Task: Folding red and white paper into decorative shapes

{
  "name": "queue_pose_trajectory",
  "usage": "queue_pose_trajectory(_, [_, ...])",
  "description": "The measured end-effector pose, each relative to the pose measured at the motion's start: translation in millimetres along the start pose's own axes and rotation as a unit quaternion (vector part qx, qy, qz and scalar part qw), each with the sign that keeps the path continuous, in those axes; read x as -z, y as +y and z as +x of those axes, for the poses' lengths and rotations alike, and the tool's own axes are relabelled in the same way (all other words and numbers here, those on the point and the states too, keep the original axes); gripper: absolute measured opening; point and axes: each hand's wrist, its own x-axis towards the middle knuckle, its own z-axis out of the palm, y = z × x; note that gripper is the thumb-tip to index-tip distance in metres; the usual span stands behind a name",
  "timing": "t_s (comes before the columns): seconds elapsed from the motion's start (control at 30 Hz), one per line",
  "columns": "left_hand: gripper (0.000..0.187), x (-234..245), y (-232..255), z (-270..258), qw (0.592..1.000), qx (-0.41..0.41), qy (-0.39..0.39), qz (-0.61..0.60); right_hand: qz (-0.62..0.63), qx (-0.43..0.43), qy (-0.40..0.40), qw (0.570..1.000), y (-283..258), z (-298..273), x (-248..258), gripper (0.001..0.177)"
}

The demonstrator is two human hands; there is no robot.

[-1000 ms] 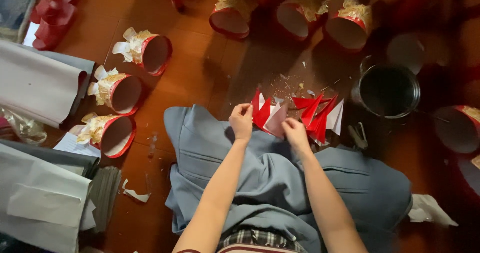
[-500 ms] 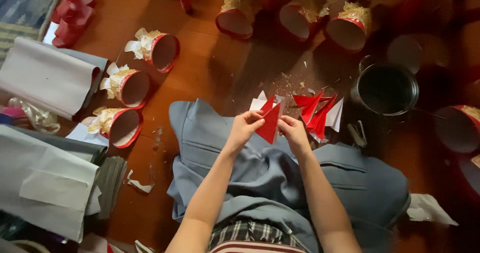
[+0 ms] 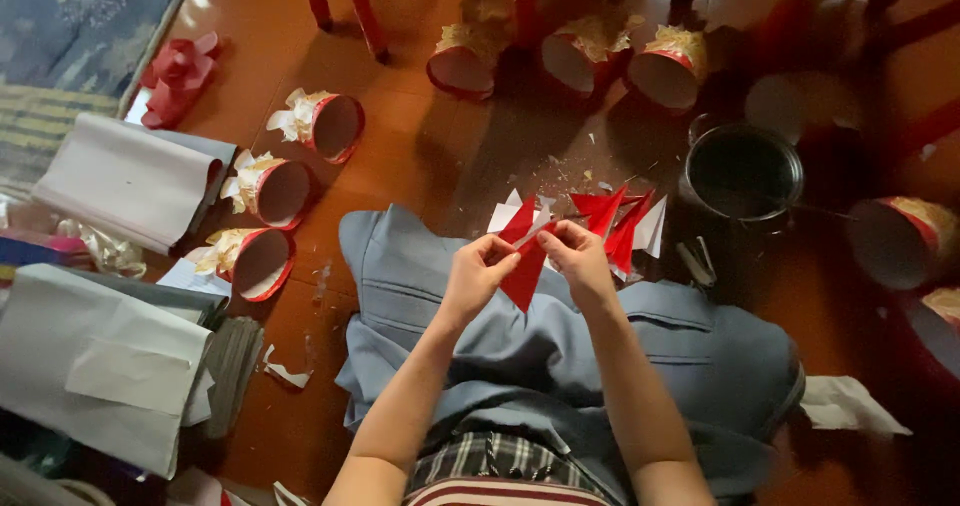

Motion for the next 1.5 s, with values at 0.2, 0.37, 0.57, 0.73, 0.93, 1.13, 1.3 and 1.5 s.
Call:
queue_pose_trajectory(0.2, [0.032, -12, 49, -24, 0.999, -0.032, 0.037, -0.023, 0.006, -0.005, 0.027, 1.0, -18, -9, -10, 0.014])
queue_pose_trajectory(0.37, [0.026, -18, 52, -24, 0.997, -0.069, 0.039, 0.022, 0.013, -0.001, 0.044, 0.999, -25, -10, -11, 0.012])
queue_pose_trajectory(0.57, [0.021, -22, 57, -29, 0.994, -0.088, 0.049, 0.04, 0.027, -0.008, 0.044, 0.999, -21, -8, -5, 0.012])
queue_pose_trajectory(0.73, [0.02, -22, 51, -27, 0.993, -0.096, 0.049, 0.041, 0.024, -0.018, 0.045, 0.999, -18, -5, -5, 0.012])
queue_pose_trajectory(0.93, [0.055, -30, 64, -34, 0.991, 0.004, 0.035, -0.126, 0.099, -0.017, 0.106, 0.989, -21, -5, -7, 0.014])
queue_pose_trajectory(1.13, [0.023, -23, 38, -23, 0.98, 0.08, 0.088, -0.162, 0.105, -0.007, 0.107, 0.989, -25, -6, 1, 0.014])
queue_pose_trajectory(1.3, [0.013, 5, 18, -12, 0.996, -0.009, 0.04, -0.082, -0.062, 0.059, -0.06, 0.995, -54, -17, 21, 0.019])
queue_pose_trajectory(1.5, [0.023, 36, 54, -30, 0.977, -0.056, -0.117, -0.169, 0.061, 0.07, -0.209, 0.973, -76, -34, 14, 0.021])
